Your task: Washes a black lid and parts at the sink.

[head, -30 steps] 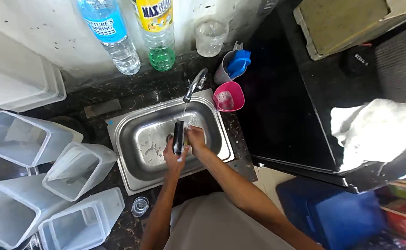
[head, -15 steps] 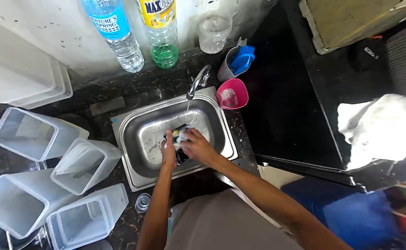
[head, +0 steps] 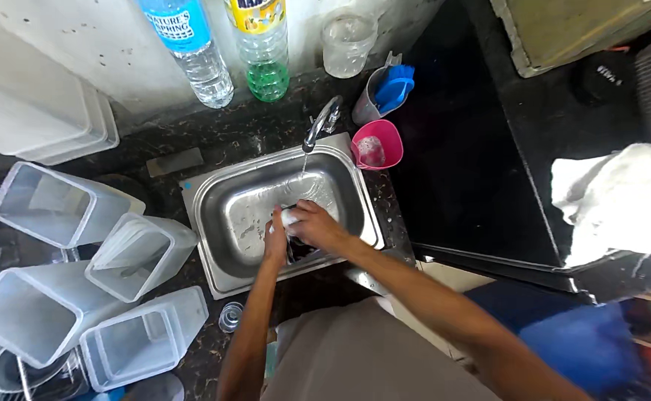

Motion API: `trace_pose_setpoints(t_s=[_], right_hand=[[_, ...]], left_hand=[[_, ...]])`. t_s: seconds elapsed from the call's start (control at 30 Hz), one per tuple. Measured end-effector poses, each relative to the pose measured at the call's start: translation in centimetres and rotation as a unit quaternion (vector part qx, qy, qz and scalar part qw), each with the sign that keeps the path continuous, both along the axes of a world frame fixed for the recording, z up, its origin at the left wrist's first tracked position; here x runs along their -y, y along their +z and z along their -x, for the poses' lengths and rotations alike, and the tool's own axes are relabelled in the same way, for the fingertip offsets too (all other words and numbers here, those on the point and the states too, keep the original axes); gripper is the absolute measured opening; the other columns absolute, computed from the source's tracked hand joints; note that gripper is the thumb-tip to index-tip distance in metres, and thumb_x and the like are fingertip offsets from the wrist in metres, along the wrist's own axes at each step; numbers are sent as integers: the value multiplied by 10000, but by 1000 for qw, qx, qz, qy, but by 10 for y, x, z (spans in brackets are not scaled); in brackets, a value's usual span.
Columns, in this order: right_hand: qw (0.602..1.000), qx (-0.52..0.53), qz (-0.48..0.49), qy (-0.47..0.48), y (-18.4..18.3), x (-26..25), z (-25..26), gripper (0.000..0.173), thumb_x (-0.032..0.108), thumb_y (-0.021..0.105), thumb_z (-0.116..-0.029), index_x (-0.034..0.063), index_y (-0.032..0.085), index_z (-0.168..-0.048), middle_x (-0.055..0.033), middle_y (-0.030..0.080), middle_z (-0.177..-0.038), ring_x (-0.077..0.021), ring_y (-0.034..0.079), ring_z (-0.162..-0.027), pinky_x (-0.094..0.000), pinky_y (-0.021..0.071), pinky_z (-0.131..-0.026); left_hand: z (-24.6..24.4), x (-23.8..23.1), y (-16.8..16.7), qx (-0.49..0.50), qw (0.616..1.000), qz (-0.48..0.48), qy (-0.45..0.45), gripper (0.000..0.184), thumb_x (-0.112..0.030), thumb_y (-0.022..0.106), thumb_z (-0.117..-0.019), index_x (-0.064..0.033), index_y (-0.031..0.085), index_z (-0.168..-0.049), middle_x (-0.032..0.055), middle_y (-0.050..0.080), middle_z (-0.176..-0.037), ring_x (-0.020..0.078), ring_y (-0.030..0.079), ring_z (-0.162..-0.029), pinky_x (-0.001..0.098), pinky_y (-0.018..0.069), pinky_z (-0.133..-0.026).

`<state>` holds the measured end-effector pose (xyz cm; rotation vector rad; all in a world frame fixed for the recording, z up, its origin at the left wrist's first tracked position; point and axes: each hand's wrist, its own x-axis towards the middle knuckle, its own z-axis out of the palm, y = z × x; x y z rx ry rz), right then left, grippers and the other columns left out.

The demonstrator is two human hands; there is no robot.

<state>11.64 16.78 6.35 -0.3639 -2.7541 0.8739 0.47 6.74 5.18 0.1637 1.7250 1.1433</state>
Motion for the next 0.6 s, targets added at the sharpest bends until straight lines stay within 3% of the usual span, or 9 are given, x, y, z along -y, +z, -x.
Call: trace_pose_setpoints(t_s=[0.07, 0.1, 0.17, 0.27, 0.33, 0.4, 0.47, 0.5, 0.6], right_hand=[[990, -44, -75, 108, -1, -21, -2, 123, 23, 747, -837, 96, 791, -925, -86, 735, -1102, -306, 654, -1071, -476, 528, -938], [989, -45, -91, 105, 0, -25, 1, 125, 31, 744, -838, 106, 795, -925, -71, 740, -1095, -295, 655, -1062, -471, 524, -934], [998, -22, -50, -6, 2, -18, 12, 88, 59, 753, -816, 117, 788, -872, -66, 735, -1048, -296, 652, -1034, -484, 541, -892], [965, -3, 148, -217, 8, 5, 31, 35, 31, 766, -795, 20, 733, -798, -142, 693, -948, -335, 641, -980, -536, 557, -831], [896, -1, 324, -303, 10, 12, 32, 59, 31, 728, -866, -28, 724, -860, -174, 696, -910, -305, 666, -883, -528, 557, -764], [848, 12, 432, -308, 7, 10, 22, 84, 43, 676, -926, -28, 721, -930, -155, 691, -876, -240, 651, -781, -472, 548, -706], [908, -5, 348, -234, 9, 7, 10, 79, 6, 681, -903, -39, 730, -945, -167, 709, -1026, -263, 670, -946, -474, 567, -837], [948, -12, 261, -184, 9, 6, 7, 80, 10, 710, -864, -25, 749, -924, -167, 714, -1078, -293, 653, -1041, -496, 551, -906], [999, 27, 23, -1, 16, 14, 4, 85, 29, 757, -821, 87, 786, -875, -87, 739, -1104, -318, 637, -1144, -523, 520, -983]], left_hand=[[11, 2, 10, 21, 999, 24, -40, 769, -745, 300, -995, -131, 620, -1329, 113, 682, -1200, 229, 648, -1085, 495, 545, -920], [10, 0, 10, 1, 999, 27, -34, 787, -783, 308, -968, -153, 631, -1312, 98, 688, -1181, 219, 653, -1066, 492, 552, -900], [5, -6, 9, -74, 997, 17, -11, 844, -813, 241, -955, -152, 643, -1292, 110, 688, -1170, 234, 655, -1063, 520, 548, -899], [0, -13, 3, -225, 974, -21, 5, 765, -634, 186, -1060, -40, 666, -1106, 148, 675, -908, 248, 670, -834, 503, 561, -758], [6, -7, 0, -226, 973, -31, -36, 713, -567, 202, -1085, -19, 651, -1165, 162, 673, -943, 249, 663, -850, 491, 556, -779], [17, 2, 7, -146, 986, 3, -74, 789, -696, 207, -1032, -68, 636, -1243, 168, 667, -1046, 260, 644, -898, 491, 547, -764], [31, 4, 18, -15, 998, 33, -57, 877, -819, 252, -950, -138, 567, -1405, 166, 648, -1266, 292, 635, -1087, 537, 545, -863], [36, 3, 19, 31, 998, 32, -40, 877, -831, 271, -937, -157, 563, -1416, 144, 657, -1280, 276, 646, -1105, 533, 553, -885], [46, -4, 4, 103, 994, 40, -16, 880, -832, 284, -934, -108, 623, -1302, 136, 705, -1098, 252, 684, -943, 496, 583, -797]])
